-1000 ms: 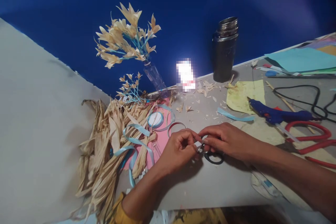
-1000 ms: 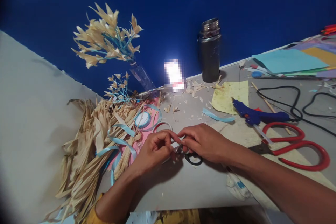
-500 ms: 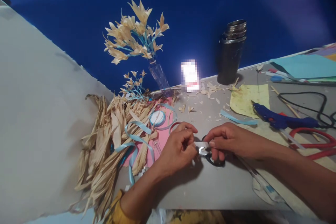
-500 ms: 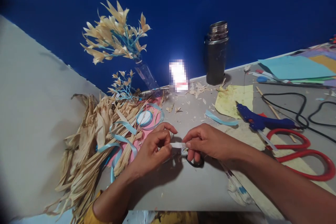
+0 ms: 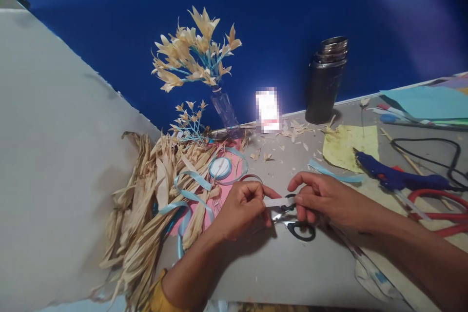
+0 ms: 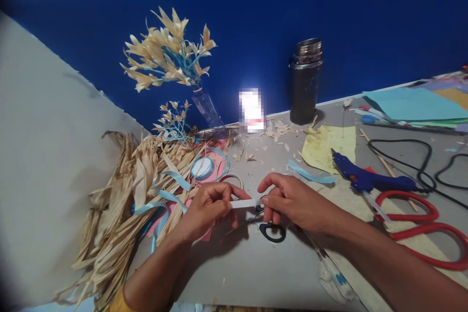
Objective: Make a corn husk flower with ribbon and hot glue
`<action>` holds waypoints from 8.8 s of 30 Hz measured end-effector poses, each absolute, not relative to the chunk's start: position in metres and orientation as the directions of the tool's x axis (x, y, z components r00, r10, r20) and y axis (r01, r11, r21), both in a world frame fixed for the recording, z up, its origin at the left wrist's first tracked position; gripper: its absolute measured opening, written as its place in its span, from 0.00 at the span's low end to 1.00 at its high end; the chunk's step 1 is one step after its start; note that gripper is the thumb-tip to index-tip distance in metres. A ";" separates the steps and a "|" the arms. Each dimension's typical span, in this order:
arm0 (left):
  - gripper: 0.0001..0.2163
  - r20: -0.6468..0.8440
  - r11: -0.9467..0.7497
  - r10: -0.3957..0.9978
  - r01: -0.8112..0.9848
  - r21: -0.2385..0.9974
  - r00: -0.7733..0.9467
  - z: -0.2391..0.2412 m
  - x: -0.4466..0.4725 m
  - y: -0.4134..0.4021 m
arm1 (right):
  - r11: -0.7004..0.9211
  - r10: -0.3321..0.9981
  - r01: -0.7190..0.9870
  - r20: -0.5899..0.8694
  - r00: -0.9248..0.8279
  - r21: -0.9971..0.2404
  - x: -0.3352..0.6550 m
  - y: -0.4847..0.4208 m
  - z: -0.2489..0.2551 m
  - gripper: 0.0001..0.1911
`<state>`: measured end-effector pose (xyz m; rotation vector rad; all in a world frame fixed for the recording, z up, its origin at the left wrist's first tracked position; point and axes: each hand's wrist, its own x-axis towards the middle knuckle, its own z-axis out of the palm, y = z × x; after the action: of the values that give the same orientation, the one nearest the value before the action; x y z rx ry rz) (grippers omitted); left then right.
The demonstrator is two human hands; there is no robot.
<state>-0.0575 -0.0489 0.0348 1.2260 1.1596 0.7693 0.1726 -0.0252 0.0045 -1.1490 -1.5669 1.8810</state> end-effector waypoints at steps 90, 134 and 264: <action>0.21 -0.187 0.284 0.955 -0.533 0.797 0.230 0.019 -0.006 0.009 | -0.274 0.937 -0.394 -0.152 -0.315 -0.877 0.186 -0.007 0.007 0.25; 0.19 -0.225 0.360 0.914 -0.417 0.834 0.339 0.000 -0.004 0.005 | -0.028 0.925 0.071 -0.052 -0.376 -0.997 0.186 -0.012 0.004 0.30; 0.22 -0.118 0.149 0.916 -0.051 0.987 0.383 0.010 -0.008 0.000 | -0.133 0.963 -0.229 -0.071 -0.260 -0.964 0.163 -0.018 -0.002 0.24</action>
<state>-0.0080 -0.0003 0.0099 1.2126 0.9281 0.8625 0.1631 -0.0178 -0.0022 -0.9650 -1.1469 1.5768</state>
